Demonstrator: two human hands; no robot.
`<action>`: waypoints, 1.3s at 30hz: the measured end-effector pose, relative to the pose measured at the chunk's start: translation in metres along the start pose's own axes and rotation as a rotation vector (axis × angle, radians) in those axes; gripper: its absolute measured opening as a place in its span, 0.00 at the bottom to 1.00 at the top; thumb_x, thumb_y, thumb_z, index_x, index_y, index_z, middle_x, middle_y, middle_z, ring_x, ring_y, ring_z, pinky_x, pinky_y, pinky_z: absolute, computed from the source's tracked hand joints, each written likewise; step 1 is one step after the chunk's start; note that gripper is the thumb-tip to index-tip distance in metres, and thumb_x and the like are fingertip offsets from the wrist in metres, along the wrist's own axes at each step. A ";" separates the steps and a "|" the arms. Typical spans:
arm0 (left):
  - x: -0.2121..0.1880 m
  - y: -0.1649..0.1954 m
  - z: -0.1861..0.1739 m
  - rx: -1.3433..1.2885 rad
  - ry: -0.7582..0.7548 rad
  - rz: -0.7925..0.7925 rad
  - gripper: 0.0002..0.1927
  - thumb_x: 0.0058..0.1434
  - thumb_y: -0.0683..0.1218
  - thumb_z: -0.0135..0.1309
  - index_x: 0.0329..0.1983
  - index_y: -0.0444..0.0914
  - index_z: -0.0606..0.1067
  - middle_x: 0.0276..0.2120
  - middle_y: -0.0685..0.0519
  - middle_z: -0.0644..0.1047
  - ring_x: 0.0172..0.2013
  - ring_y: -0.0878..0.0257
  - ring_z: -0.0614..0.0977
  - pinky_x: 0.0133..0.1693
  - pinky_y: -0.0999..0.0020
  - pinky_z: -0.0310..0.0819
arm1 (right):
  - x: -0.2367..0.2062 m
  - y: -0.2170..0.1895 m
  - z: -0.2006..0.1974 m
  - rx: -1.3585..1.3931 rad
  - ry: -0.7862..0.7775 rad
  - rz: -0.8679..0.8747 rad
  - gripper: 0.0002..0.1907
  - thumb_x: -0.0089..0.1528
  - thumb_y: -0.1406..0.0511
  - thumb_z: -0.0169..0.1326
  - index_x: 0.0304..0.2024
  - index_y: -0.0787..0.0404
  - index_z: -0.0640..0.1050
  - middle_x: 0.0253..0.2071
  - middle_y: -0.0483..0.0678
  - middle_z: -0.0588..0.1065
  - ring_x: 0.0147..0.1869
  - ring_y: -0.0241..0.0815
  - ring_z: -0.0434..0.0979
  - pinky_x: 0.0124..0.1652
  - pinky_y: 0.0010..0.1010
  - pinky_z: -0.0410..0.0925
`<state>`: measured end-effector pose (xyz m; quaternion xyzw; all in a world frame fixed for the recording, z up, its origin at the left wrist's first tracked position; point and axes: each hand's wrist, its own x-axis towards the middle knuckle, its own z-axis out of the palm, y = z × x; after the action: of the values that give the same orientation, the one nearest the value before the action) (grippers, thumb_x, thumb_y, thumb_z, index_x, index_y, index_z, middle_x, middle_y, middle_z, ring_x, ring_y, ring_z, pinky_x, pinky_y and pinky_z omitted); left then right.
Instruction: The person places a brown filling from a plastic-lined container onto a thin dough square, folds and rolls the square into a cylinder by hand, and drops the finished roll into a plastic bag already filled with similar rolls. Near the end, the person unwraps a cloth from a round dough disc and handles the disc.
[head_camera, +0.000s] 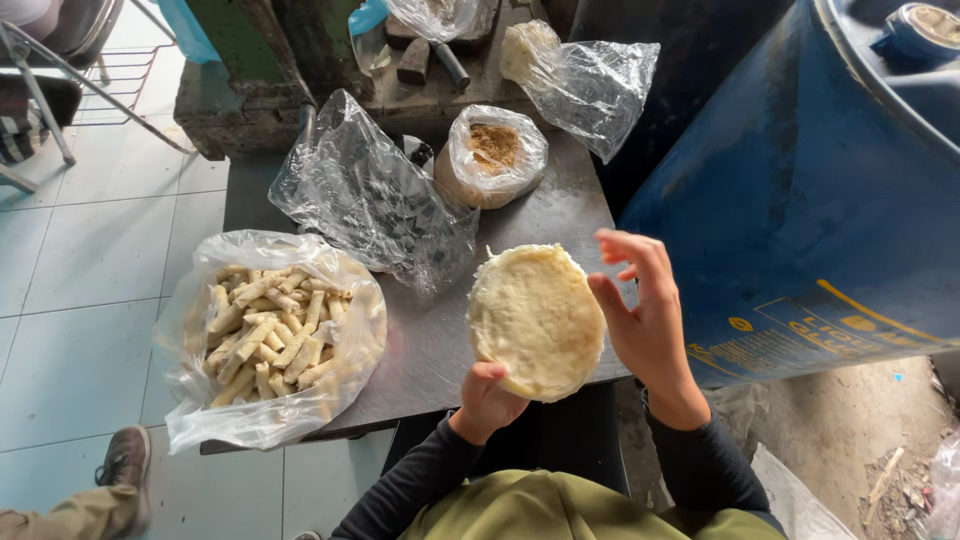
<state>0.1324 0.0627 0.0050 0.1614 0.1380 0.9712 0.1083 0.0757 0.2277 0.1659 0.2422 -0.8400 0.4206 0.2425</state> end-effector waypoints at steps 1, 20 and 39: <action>-0.001 0.001 -0.001 -0.035 -0.002 0.035 0.43 0.58 0.49 0.51 0.76 0.34 0.53 0.69 0.41 0.65 0.68 0.48 0.70 0.69 0.51 0.63 | -0.002 0.005 0.001 0.060 -0.028 0.054 0.21 0.66 0.66 0.58 0.61 0.64 0.72 0.52 0.53 0.75 0.55 0.41 0.75 0.50 0.29 0.68; 0.034 0.076 0.011 0.223 0.050 -0.410 0.41 0.75 0.67 0.38 0.74 0.29 0.58 0.64 0.42 0.71 0.61 0.54 0.76 0.58 0.57 0.76 | 0.075 0.062 0.012 0.648 -0.778 0.493 0.22 0.63 0.64 0.61 0.59 0.64 0.79 0.51 0.51 0.81 0.48 0.35 0.77 0.48 0.29 0.72; 0.029 0.024 -0.023 0.207 0.488 -0.134 0.26 0.74 0.55 0.37 0.72 0.43 0.60 0.53 0.52 0.76 0.48 0.66 0.81 0.48 0.68 0.79 | -0.034 0.044 0.103 0.208 -0.354 0.068 0.24 0.54 0.71 0.64 0.53 0.59 0.77 0.61 0.53 0.71 0.66 0.56 0.72 0.58 0.42 0.69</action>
<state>0.0940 0.0420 -0.0003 -0.0768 0.2690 0.9527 0.1190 0.0533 0.1729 0.0645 0.3076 -0.8292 0.4640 0.0504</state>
